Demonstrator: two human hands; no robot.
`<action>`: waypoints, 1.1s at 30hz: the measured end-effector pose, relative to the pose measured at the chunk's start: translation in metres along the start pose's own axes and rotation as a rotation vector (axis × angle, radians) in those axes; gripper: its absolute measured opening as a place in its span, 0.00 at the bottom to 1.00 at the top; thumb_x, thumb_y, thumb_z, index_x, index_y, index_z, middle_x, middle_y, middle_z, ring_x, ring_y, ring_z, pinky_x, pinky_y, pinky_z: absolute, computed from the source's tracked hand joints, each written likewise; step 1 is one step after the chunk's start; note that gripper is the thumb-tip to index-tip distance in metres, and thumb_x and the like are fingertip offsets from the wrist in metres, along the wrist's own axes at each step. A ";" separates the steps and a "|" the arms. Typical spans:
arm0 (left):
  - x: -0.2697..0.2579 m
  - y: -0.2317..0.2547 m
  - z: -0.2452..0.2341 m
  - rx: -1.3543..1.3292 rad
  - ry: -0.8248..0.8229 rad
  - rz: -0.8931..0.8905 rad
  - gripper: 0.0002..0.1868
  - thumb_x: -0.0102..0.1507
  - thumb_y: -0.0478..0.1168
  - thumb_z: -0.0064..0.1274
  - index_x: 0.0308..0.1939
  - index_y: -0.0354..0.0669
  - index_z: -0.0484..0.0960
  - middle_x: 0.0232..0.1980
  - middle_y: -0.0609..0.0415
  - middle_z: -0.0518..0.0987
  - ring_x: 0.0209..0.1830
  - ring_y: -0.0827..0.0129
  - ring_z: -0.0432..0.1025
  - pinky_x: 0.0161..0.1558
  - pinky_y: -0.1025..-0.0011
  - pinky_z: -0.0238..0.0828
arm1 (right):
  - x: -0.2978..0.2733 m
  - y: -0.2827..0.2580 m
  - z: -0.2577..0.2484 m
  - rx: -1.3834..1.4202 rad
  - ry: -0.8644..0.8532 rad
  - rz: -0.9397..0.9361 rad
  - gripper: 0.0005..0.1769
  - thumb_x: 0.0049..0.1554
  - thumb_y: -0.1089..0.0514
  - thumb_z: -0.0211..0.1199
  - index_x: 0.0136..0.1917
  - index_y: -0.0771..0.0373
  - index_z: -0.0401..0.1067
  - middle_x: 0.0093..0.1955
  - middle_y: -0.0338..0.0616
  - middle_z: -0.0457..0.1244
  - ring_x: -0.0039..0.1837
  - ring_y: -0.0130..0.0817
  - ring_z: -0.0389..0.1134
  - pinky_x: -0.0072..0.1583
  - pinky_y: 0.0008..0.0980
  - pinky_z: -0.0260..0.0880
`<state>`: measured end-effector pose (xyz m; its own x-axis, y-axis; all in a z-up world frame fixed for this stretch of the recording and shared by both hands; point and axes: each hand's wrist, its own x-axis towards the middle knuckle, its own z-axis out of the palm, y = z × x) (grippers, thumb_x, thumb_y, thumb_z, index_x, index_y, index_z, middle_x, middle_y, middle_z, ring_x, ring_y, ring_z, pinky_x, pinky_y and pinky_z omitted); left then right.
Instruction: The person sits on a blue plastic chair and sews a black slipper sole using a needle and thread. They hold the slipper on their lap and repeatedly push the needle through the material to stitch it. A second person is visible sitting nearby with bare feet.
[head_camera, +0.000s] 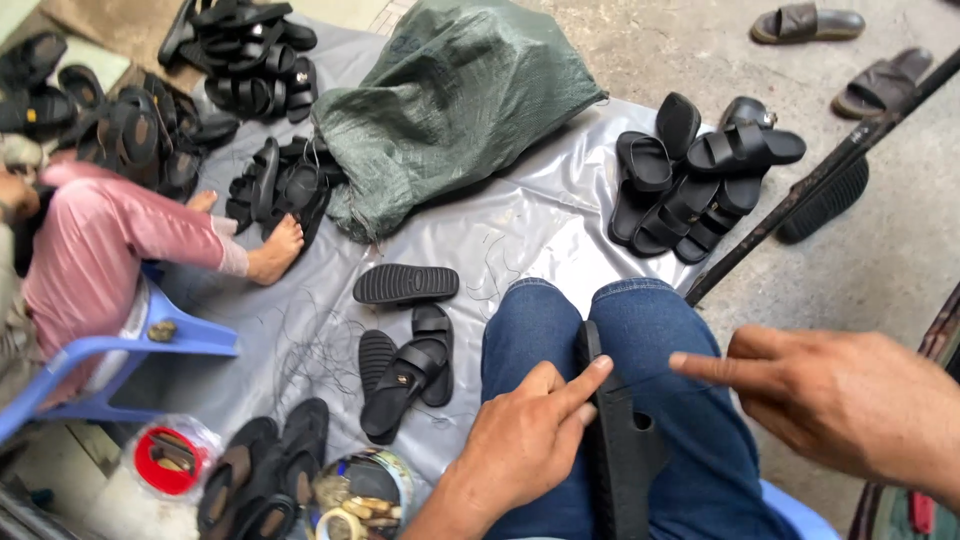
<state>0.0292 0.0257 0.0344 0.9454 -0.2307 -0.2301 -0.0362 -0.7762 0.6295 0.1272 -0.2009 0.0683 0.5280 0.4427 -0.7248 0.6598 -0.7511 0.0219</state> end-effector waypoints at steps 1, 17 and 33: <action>0.000 -0.001 -0.003 -0.029 0.021 -0.004 0.26 0.59 0.51 0.43 0.62 0.60 0.63 0.41 0.55 0.67 0.32 0.47 0.70 0.29 0.48 0.66 | -0.002 0.005 -0.003 -0.066 -0.030 0.025 0.32 0.55 0.39 0.38 0.68 0.08 0.32 0.47 0.15 0.52 0.45 0.19 0.66 0.43 0.29 0.69; 0.001 0.000 0.037 -0.660 0.393 -0.077 0.04 0.57 0.40 0.50 0.33 0.51 0.80 0.34 0.60 0.72 0.36 0.75 0.70 0.43 0.79 0.64 | 0.030 -0.035 0.023 0.949 0.498 -0.507 0.11 0.52 0.48 0.53 0.40 0.51 0.74 0.36 0.27 0.70 0.39 0.19 0.71 0.44 0.21 0.68; -0.025 -0.001 0.054 -0.232 0.592 0.118 0.07 0.55 0.38 0.54 0.36 0.55 0.77 0.55 0.50 0.67 0.14 0.70 0.65 0.16 0.68 0.66 | 0.034 0.044 0.066 1.496 0.180 -0.171 0.10 0.49 0.61 0.62 0.33 0.72 0.77 0.18 0.43 0.52 0.20 0.30 0.48 0.23 0.30 0.48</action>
<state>-0.0122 0.0008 -0.0005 0.9604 0.1074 0.2572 -0.1428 -0.6029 0.7849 0.1393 -0.2507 -0.0008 0.6330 0.5424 -0.5523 -0.3572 -0.4284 -0.8300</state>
